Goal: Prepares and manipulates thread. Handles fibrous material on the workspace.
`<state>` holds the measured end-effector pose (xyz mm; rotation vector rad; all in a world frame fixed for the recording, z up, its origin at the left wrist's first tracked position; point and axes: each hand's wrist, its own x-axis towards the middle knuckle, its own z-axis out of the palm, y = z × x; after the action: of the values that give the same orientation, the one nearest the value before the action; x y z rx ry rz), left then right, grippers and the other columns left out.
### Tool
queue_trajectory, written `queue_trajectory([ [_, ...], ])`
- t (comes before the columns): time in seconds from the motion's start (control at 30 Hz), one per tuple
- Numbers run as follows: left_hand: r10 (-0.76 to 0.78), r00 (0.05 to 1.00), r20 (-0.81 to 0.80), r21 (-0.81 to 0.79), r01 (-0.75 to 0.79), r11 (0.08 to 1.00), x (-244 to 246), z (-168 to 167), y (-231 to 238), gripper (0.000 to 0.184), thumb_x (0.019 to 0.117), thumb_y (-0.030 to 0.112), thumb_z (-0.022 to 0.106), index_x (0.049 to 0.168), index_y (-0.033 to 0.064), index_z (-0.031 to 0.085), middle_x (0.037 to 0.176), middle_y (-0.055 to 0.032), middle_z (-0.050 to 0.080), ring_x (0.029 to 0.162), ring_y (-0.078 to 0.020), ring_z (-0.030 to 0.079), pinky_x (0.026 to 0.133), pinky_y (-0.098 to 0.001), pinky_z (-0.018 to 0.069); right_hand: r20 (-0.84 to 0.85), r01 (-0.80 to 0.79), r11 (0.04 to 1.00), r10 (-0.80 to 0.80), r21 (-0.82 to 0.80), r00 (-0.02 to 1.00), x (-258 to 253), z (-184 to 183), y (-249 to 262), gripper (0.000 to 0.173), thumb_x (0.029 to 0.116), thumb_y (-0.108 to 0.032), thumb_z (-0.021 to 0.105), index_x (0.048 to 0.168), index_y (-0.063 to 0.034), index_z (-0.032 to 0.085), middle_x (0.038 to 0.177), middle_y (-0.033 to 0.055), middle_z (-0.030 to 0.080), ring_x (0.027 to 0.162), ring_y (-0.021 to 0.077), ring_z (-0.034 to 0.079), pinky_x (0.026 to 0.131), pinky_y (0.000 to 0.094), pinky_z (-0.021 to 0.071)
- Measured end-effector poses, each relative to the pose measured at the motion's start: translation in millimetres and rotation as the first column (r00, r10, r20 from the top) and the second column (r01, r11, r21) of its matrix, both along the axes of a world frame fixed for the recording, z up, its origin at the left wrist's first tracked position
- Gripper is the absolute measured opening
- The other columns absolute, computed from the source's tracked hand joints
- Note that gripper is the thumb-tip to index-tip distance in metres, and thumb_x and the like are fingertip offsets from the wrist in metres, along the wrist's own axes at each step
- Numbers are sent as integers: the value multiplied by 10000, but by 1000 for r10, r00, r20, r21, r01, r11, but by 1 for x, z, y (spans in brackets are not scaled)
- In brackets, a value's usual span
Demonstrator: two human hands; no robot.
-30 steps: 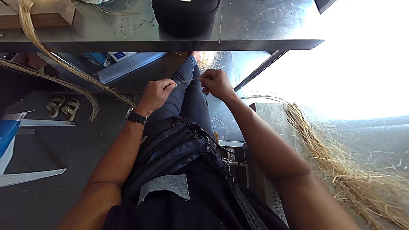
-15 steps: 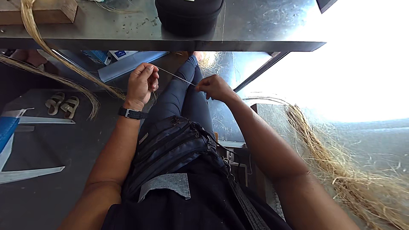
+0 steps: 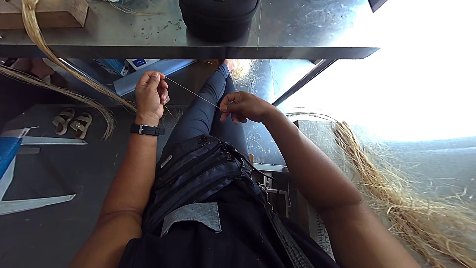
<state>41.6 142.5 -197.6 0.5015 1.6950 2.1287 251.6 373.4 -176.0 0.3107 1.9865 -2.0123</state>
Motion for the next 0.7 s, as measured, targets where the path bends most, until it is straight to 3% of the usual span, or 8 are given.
queue_trajectory([
  [0.17,30,999,-15,-12,-30,999,-5,0,-4,239,1121,239,403,1041,145,608,753,53,619,471,-37,465,430,-177,417,36,43,996,-46,75,998,-1,-1,-5,129,1041,-97,588,1041,-19,691,903,45,705,477,41,482,427,187,409],
  [0.3,41,998,-45,-7,-41,999,-7,5,-5,244,1121,235,404,1033,149,614,745,54,615,472,-42,465,432,-178,413,53,-9,997,4,82,999,-2,-3,-7,165,1067,-114,541,1037,-15,670,869,47,716,517,56,535,453,199,429],
  [0.43,41,996,-73,8,-41,999,-9,6,-7,238,1119,227,407,1035,144,614,745,56,621,470,-38,464,430,-176,407,50,-1,999,-2,50,999,-2,-3,-7,195,1082,-127,511,1051,4,652,708,28,628,487,61,503,443,198,413],
  [0.53,43,994,-101,-6,-44,999,-10,6,-8,232,1117,222,409,1040,144,613,743,58,621,469,-34,463,429,-177,406,40,30,999,-31,19,999,-1,-2,-5,199,1083,-140,510,1038,-5,649,662,1,566,479,57,487,443,202,428],
  [0.7,57,993,-107,-21,-59,998,-12,3,-10,233,1118,235,413,1039,148,614,736,59,620,468,-36,462,427,-179,404,51,22,993,-16,-120,999,0,-1,-3,133,1054,-86,557,1038,16,640,728,60,676,559,115,635,534,260,564],
])
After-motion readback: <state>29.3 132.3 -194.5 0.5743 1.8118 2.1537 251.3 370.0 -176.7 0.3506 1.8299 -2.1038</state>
